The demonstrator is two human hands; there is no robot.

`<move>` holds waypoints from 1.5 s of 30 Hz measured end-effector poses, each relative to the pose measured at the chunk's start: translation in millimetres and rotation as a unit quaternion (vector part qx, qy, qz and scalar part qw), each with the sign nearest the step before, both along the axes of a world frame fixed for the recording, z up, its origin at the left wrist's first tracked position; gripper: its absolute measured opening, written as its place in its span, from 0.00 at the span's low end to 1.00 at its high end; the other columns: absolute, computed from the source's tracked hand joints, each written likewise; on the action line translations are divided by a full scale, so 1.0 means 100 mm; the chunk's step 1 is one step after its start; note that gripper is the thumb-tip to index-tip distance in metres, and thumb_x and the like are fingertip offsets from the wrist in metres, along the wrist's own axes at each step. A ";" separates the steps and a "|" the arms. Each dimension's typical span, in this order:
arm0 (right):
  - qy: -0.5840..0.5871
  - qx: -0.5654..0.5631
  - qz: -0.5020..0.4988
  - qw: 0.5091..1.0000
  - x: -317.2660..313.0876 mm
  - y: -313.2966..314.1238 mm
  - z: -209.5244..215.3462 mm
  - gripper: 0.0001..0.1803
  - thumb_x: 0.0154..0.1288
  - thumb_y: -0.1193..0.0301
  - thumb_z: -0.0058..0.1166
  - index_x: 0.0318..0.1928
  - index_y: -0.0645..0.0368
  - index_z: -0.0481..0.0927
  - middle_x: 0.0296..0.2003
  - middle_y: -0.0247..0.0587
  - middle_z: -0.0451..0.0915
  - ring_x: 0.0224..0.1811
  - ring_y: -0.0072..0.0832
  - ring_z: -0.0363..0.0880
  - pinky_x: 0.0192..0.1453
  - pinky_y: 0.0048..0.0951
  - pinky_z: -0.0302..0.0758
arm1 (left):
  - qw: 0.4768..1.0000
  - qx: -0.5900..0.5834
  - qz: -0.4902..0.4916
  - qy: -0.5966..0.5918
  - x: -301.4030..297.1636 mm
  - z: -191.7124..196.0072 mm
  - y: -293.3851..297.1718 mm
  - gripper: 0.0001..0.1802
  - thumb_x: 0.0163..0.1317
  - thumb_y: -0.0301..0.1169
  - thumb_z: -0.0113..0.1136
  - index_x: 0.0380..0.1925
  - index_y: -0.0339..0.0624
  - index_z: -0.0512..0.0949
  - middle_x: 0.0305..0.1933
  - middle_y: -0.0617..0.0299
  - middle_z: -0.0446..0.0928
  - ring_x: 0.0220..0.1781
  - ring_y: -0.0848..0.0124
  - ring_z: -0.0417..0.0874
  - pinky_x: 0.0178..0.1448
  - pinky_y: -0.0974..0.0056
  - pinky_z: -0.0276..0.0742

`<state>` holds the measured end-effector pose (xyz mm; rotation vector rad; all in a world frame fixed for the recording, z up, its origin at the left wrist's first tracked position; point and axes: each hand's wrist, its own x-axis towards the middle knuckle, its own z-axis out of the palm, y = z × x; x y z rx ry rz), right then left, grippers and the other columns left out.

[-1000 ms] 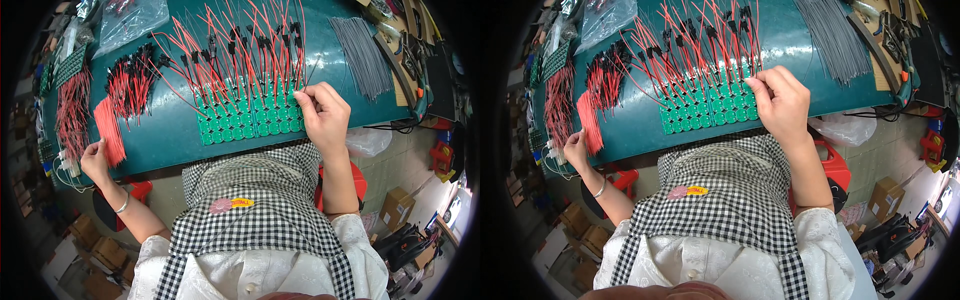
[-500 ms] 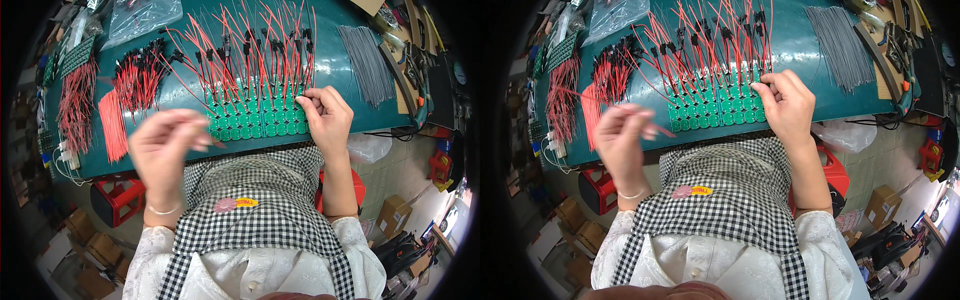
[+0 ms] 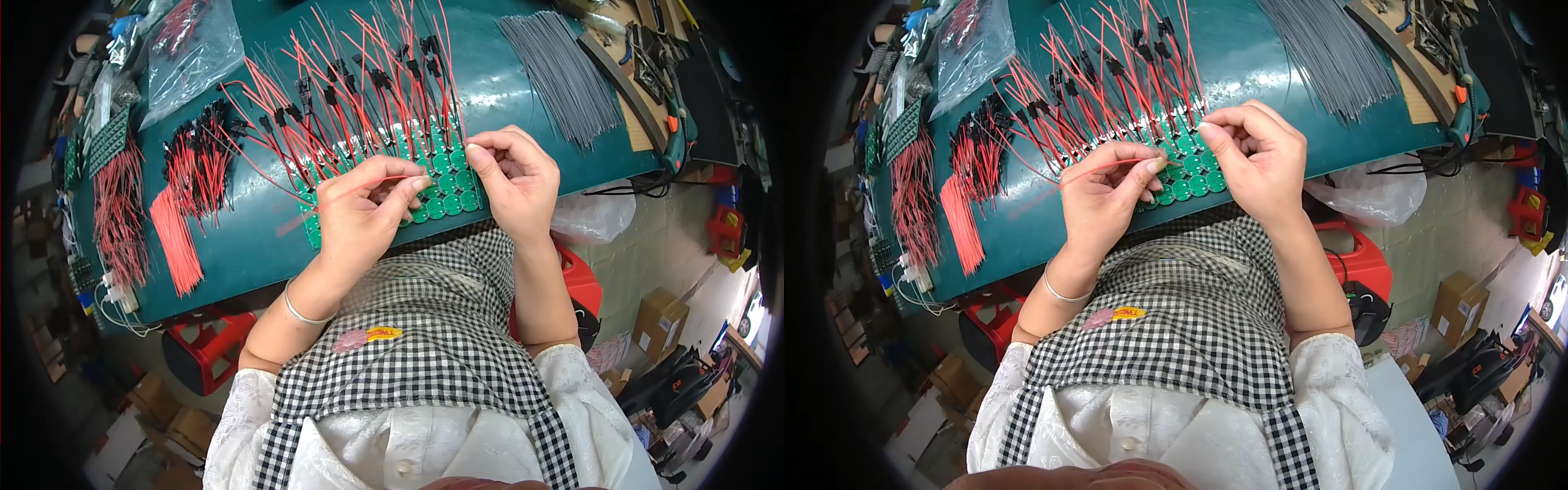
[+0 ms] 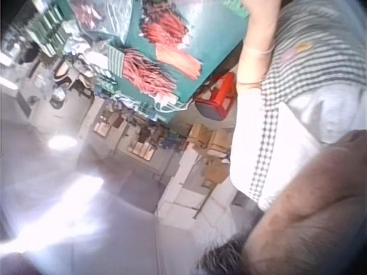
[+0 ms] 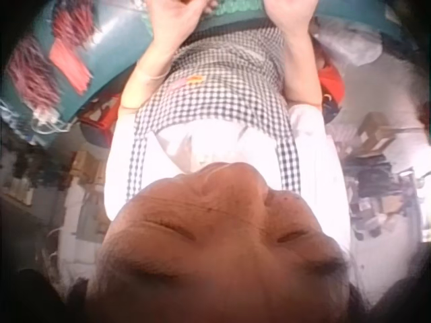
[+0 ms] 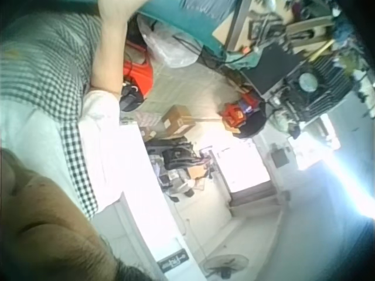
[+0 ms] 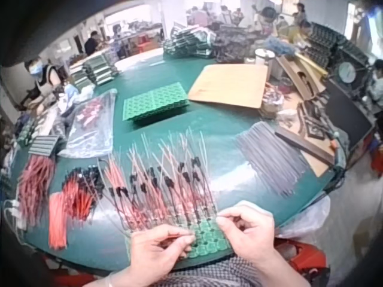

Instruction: Assembling electrical components by inserting wires with connectors into a PCB board.

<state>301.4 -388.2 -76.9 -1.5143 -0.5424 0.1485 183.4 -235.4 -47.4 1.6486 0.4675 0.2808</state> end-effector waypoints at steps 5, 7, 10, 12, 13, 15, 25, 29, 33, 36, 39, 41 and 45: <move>0.000 0.014 -0.005 1.000 -0.01 0.01 -0.01 0.03 0.62 0.80 0.67 0.36 0.66 0.85 0.29 0.31 0.80 0.27 0.12 0.73 0.28 0.15 0.68 | 0.994 0.087 -0.014 -0.068 0.17 0.12 0.01 0.04 0.64 0.20 0.67 0.38 0.31 0.85 0.35 0.59 0.86 0.30 0.78 0.85 0.32 0.75 0.81; -0.013 0.008 -0.006 1.000 -0.01 0.01 -0.03 0.03 0.62 0.80 0.67 0.36 0.65 0.85 0.29 0.31 0.80 0.27 0.12 0.73 0.28 0.16 0.67 | 0.990 0.123 -0.021 -0.064 0.20 0.13 0.01 0.03 0.63 0.19 0.68 0.37 0.31 0.85 0.33 0.59 0.86 0.29 0.78 0.85 0.32 0.74 0.81; -0.023 0.008 -0.009 1.000 -0.01 0.03 -0.03 0.04 0.62 0.79 0.67 0.36 0.65 0.85 0.28 0.31 0.80 0.26 0.12 0.72 0.28 0.16 0.67 | 0.984 0.166 -0.025 -0.059 0.20 0.10 0.02 0.03 0.63 0.20 0.68 0.36 0.32 0.85 0.31 0.60 0.86 0.28 0.78 0.85 0.32 0.74 0.81; -0.028 0.003 -0.011 1.000 -0.02 0.04 -0.02 0.04 0.62 0.79 0.68 0.36 0.65 0.85 0.28 0.31 0.80 0.26 0.13 0.72 0.28 0.16 0.67 | 0.982 0.182 -0.018 -0.056 0.20 0.07 0.02 0.03 0.62 0.20 0.69 0.35 0.32 0.86 0.29 0.60 0.86 0.27 0.79 0.85 0.31 0.73 0.80; -0.032 0.001 -0.012 0.999 -0.02 0.04 -0.02 0.04 0.61 0.79 0.68 0.36 0.65 0.85 0.28 0.31 0.79 0.25 0.13 0.72 0.27 0.16 0.67 | 0.981 0.184 -0.018 -0.055 0.21 0.07 0.01 0.03 0.62 0.20 0.69 0.35 0.32 0.86 0.29 0.60 0.86 0.27 0.79 0.85 0.31 0.73 0.80; -0.035 -0.002 -0.013 0.999 -0.02 0.04 -0.01 0.04 0.62 0.79 0.68 0.35 0.65 0.85 0.27 0.31 0.79 0.25 0.13 0.72 0.27 0.16 0.67 | 0.981 0.188 -0.018 -0.055 0.21 0.06 0.00 0.03 0.61 0.20 0.69 0.35 0.32 0.86 0.28 0.61 0.85 0.27 0.79 0.85 0.31 0.73 0.80; -0.036 -0.003 -0.011 0.999 -0.06 0.07 0.00 0.04 0.62 0.79 0.68 0.35 0.65 0.85 0.27 0.31 0.79 0.25 0.13 0.72 0.27 0.16 0.67 | 0.976 0.208 -0.010 -0.060 0.21 0.05 -0.01 0.04 0.59 0.21 0.71 0.30 0.35 0.83 0.26 0.56 0.85 0.27 0.73 0.87 0.31 0.69 0.81; -0.039 -0.003 -0.011 0.999 -0.06 0.07 -0.01 0.03 0.62 0.79 0.68 0.35 0.65 0.85 0.27 0.31 0.79 0.25 0.13 0.73 0.27 0.16 0.68 | 0.968 0.239 -0.025 -0.069 0.22 0.06 -0.01 0.05 0.58 0.21 0.71 0.33 0.36 0.83 0.26 0.56 0.84 0.27 0.71 0.88 0.31 0.69 0.82; -0.045 -0.009 -0.005 0.999 -0.07 0.07 0.00 0.03 0.62 0.79 0.67 0.35 0.65 0.85 0.27 0.31 0.79 0.25 0.13 0.73 0.27 0.16 0.67 | 0.975 0.212 0.001 -0.070 0.27 0.01 -0.06 0.24 0.58 0.20 0.71 0.55 0.36 0.78 0.30 0.60 0.87 0.30 0.77 0.87 0.35 0.72 0.83; -0.063 -0.028 -0.002 0.998 -0.10 0.08 0.04 0.03 0.63 0.78 0.67 0.36 0.65 0.86 0.27 0.32 0.79 0.25 0.13 0.72 0.27 0.17 0.67 | 0.956 0.281 -0.013 -0.088 0.27 -0.05 -0.03 0.39 0.56 0.19 0.72 0.68 0.38 0.66 0.30 0.58 0.87 0.30 0.74 0.88 0.35 0.70 0.85; -0.073 -0.040 -0.005 0.997 -0.11 0.12 0.06 0.03 0.64 0.77 0.66 0.37 0.65 0.86 0.27 0.33 0.80 0.24 0.14 0.71 0.26 0.18 0.65 | 0.952 0.293 -0.023 -0.089 0.28 -0.05 -0.04 0.43 0.56 0.19 0.72 0.71 0.38 0.62 0.30 0.57 0.86 0.29 0.70 0.89 0.35 0.68 0.86; -0.068 -0.055 -0.003 0.996 -0.12 0.15 0.07 0.03 0.65 0.77 0.66 0.37 0.65 0.86 0.27 0.33 0.80 0.24 0.15 0.71 0.26 0.18 0.65 | 0.947 0.305 -0.019 -0.102 0.25 -0.07 -0.03 0.46 0.55 0.17 0.71 0.73 0.36 0.60 0.29 0.56 0.86 0.28 0.68 0.89 0.34 0.67 0.86; -0.095 -0.103 0.000 0.990 -0.18 0.24 0.12 0.04 0.61 0.81 0.67 0.37 0.66 0.85 0.27 0.33 0.78 0.24 0.14 0.70 0.27 0.18 0.66 | 0.931 0.337 -0.007 -0.140 0.14 -0.03 0.07 0.48 0.53 0.16 0.70 0.74 0.34 0.58 0.31 0.54 0.86 0.28 0.66 0.88 0.33 0.65 0.85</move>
